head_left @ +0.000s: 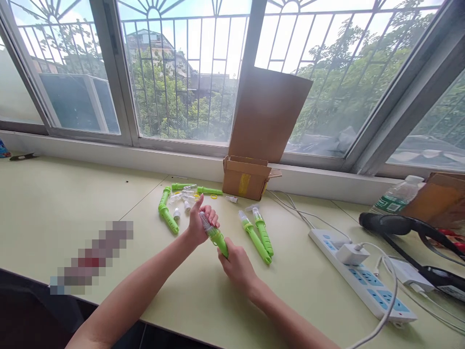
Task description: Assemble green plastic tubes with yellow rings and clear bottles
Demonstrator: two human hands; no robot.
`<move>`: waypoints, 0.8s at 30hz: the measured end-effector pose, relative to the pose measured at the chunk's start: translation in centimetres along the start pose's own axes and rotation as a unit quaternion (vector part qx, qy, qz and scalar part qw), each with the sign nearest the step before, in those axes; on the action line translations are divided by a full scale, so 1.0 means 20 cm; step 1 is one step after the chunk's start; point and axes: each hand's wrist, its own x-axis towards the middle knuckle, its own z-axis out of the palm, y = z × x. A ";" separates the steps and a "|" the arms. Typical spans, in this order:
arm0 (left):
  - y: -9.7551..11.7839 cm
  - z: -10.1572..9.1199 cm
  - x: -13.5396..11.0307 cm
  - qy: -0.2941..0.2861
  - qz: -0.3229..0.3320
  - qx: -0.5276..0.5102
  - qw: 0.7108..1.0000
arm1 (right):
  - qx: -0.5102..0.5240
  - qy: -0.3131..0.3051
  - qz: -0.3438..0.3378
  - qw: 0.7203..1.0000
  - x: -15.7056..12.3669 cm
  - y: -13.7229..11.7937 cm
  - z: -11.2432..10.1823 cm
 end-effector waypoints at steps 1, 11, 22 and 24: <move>0.00 0.00 0.00 -0.003 -0.002 -0.001 1.000 | 0.030 -0.007 -0.006 0.999 0.00 0.00 0.00; 0.00 0.01 -0.01 0.002 -0.008 -0.011 1.000 | 0.171 -0.040 -0.024 0.984 0.00 -0.01 -0.02; 0.00 -0.02 0.02 -0.003 -0.024 -0.016 1.000 | 0.310 -0.147 0.068 0.937 -0.01 -0.04 -0.05; -0.01 -0.03 0.02 0.000 -0.024 -0.016 1.000 | 0.318 -0.182 0.095 0.926 -0.01 -0.05 -0.06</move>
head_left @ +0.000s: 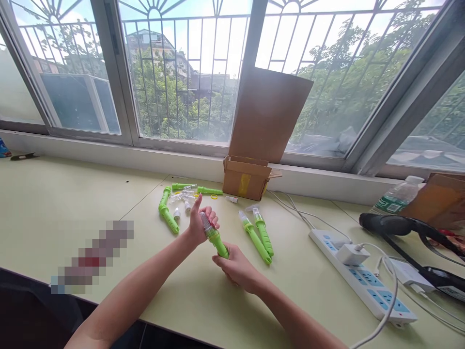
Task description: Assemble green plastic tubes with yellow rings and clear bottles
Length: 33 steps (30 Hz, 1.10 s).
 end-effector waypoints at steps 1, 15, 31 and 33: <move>0.00 0.00 0.00 -0.001 0.003 0.001 1.000 | 0.000 -0.006 0.006 1.000 0.00 0.00 0.00; -0.01 -0.09 0.08 0.152 0.108 0.088 0.978 | -0.227 0.186 -0.163 0.942 0.03 0.04 -0.08; -0.17 -0.22 0.07 0.006 0.247 0.723 0.645 | -0.565 0.304 -0.045 0.766 0.10 0.16 -0.21; -0.18 -0.23 0.06 -0.030 0.230 0.792 0.564 | -0.590 0.296 -0.020 0.751 0.10 0.15 -0.21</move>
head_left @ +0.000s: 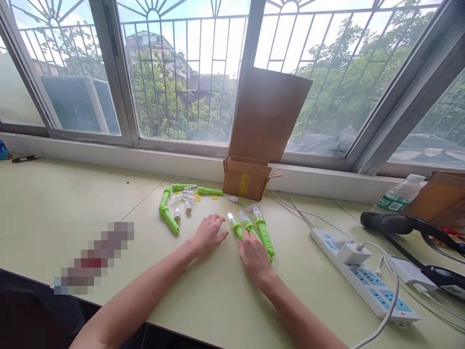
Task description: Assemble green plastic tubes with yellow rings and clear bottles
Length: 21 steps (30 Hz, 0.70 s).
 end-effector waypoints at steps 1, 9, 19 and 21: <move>0.00 0.00 0.00 -0.026 0.008 0.036 0.999 | -0.017 -0.006 0.006 1.000 0.00 0.00 -0.01; -0.02 0.01 -0.01 -0.111 0.034 0.169 0.979 | -0.090 0.000 0.017 0.996 -0.02 -0.04 -0.06; 0.00 0.01 -0.01 -0.123 0.049 0.207 0.969 | -0.060 0.083 -0.039 0.994 -0.03 -0.05 -0.10; 0.01 0.01 -0.01 -0.122 0.052 0.212 0.968 | -0.045 0.095 -0.039 0.994 -0.02 -0.05 -0.11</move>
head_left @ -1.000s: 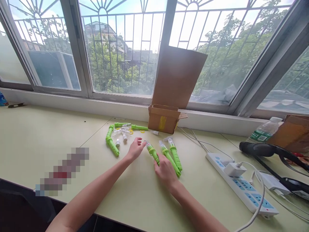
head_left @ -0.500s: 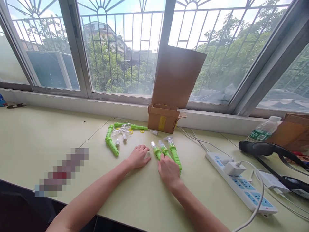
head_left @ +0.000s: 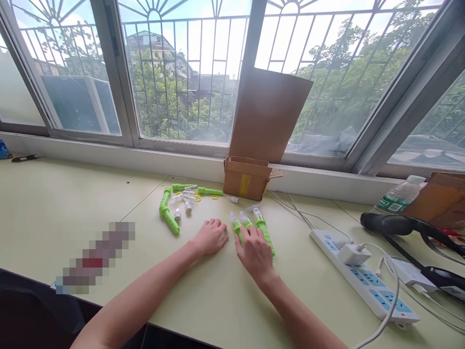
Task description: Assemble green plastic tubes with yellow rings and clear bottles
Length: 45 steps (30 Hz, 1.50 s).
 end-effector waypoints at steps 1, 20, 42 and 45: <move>0.00 0.00 0.00 0.001 0.001 0.003 1.000 | 0.006 0.006 0.003 1.000 0.01 0.01 0.00; 0.01 0.00 0.00 -0.009 0.000 0.006 1.000 | 0.069 -0.053 0.102 0.991 0.14 0.19 0.05; -0.18 0.02 0.19 0.041 -0.125 0.051 0.990 | 0.090 -0.017 0.026 0.995 0.03 0.14 0.07; -0.21 0.01 0.24 0.041 -0.134 0.060 0.988 | 0.094 -0.019 0.025 0.995 0.03 0.13 0.06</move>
